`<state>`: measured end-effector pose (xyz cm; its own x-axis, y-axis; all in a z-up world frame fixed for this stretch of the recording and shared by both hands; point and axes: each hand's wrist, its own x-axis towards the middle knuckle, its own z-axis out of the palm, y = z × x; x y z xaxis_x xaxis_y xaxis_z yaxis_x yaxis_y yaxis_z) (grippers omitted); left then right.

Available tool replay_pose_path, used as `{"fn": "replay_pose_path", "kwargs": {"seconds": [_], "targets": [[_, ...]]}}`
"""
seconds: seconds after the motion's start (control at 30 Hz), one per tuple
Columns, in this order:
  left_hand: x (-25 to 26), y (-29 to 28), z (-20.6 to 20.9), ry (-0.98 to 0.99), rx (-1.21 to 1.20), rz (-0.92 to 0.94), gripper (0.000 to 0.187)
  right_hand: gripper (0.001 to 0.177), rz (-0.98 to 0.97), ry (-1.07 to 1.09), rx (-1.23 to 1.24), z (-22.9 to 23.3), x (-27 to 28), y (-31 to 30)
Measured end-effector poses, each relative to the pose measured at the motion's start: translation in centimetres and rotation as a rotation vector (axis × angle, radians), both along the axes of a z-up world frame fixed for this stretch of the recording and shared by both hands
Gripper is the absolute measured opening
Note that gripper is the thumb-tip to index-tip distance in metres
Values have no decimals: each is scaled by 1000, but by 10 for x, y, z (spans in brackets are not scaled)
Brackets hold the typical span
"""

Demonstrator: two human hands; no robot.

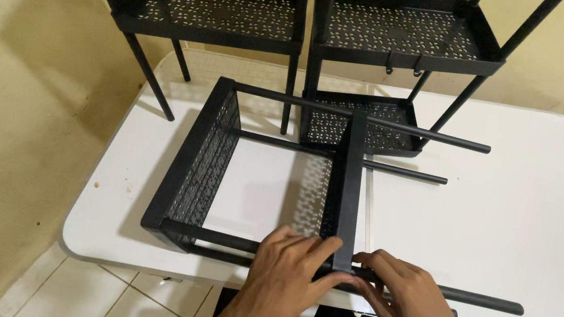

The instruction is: The person assembles a black metal shelving unit by inserting vertical poles into the frame and attaching perforated shelves. They handle the frame and poles by hand, aligning and securing components on a white table.

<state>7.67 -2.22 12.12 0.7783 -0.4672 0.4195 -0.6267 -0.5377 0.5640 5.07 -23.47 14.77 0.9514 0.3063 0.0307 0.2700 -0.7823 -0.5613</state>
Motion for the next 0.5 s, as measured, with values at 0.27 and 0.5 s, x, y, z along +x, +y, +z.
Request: {"fn": "replay_pose_path", "kwargs": {"seconds": [0.27, 0.5], "targets": [[4, 9, -20, 95, -29, -62, 56, 30, -13, 224, -173, -25, 6, -15], [7, 14, -22, 281, 93, -7, 52, 47, -124, 468, -235, -40, -2, -32]]}}
